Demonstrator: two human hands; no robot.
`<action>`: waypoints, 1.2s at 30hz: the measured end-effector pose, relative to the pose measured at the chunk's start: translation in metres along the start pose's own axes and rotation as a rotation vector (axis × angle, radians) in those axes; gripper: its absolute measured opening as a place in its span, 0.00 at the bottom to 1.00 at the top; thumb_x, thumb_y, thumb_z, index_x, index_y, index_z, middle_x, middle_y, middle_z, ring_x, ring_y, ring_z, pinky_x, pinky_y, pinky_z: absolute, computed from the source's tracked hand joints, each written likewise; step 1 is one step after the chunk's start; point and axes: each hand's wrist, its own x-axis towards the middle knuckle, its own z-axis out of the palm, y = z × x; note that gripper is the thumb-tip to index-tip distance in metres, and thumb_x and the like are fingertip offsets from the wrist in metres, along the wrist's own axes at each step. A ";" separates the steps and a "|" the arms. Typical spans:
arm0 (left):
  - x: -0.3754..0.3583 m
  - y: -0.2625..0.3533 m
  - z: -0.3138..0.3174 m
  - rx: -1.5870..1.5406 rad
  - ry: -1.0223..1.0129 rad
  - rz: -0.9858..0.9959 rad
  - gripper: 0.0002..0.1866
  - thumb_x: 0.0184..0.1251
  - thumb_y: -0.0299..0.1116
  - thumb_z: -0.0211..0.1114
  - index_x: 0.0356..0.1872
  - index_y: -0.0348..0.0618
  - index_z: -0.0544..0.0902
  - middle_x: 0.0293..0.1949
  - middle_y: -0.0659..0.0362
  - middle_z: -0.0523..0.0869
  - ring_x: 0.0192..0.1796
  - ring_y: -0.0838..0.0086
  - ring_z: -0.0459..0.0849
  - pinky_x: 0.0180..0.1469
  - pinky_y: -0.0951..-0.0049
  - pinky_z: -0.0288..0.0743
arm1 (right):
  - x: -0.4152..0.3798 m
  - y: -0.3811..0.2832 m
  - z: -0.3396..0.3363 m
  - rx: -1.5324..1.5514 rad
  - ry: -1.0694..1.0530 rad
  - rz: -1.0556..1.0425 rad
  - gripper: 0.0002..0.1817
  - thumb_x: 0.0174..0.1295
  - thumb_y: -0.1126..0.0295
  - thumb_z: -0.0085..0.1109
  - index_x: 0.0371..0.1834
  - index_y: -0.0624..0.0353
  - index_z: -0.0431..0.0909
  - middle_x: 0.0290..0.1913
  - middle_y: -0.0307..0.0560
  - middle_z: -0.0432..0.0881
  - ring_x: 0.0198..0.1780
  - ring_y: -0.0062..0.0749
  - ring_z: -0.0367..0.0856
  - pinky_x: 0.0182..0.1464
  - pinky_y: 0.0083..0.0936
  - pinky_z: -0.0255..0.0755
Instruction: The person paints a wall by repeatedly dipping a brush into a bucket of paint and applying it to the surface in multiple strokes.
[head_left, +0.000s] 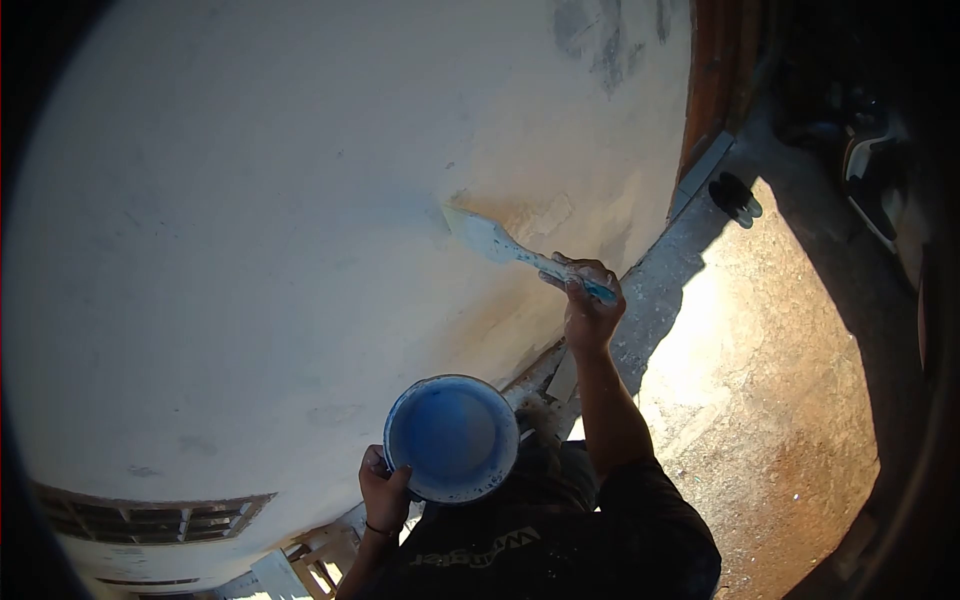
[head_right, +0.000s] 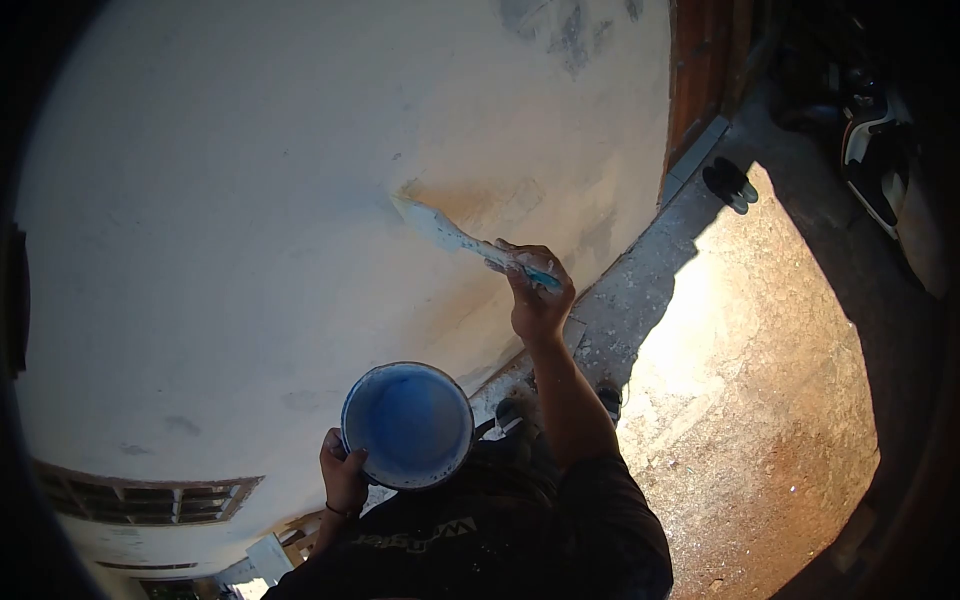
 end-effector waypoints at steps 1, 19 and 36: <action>0.000 0.001 0.001 0.004 -0.008 -0.011 0.11 0.47 0.19 0.56 0.33 0.39 0.67 0.30 0.56 0.77 0.30 0.75 0.78 0.36 0.75 0.76 | 0.005 0.000 -0.002 0.029 -0.046 0.037 0.07 0.56 0.82 0.55 0.37 0.72 0.73 0.39 0.58 0.78 0.43 0.41 0.80 0.44 0.32 0.78; 0.007 -0.005 0.003 -0.065 -0.016 0.026 0.10 0.48 0.16 0.56 0.33 0.38 0.68 0.29 0.57 0.78 0.30 0.77 0.78 0.35 0.76 0.75 | 0.042 -0.003 -0.023 0.029 0.151 0.081 0.05 0.58 0.81 0.50 0.37 0.70 0.69 0.39 0.56 0.76 0.46 0.52 0.78 0.40 0.43 0.83; 0.028 0.003 0.020 -0.129 -0.134 0.120 0.11 0.49 0.17 0.58 0.33 0.38 0.68 0.28 0.59 0.79 0.29 0.80 0.78 0.34 0.80 0.72 | 0.056 -0.106 -0.018 -0.093 0.133 0.087 0.08 0.59 0.78 0.54 0.41 0.67 0.70 0.36 0.53 0.78 0.41 0.43 0.82 0.35 0.35 0.84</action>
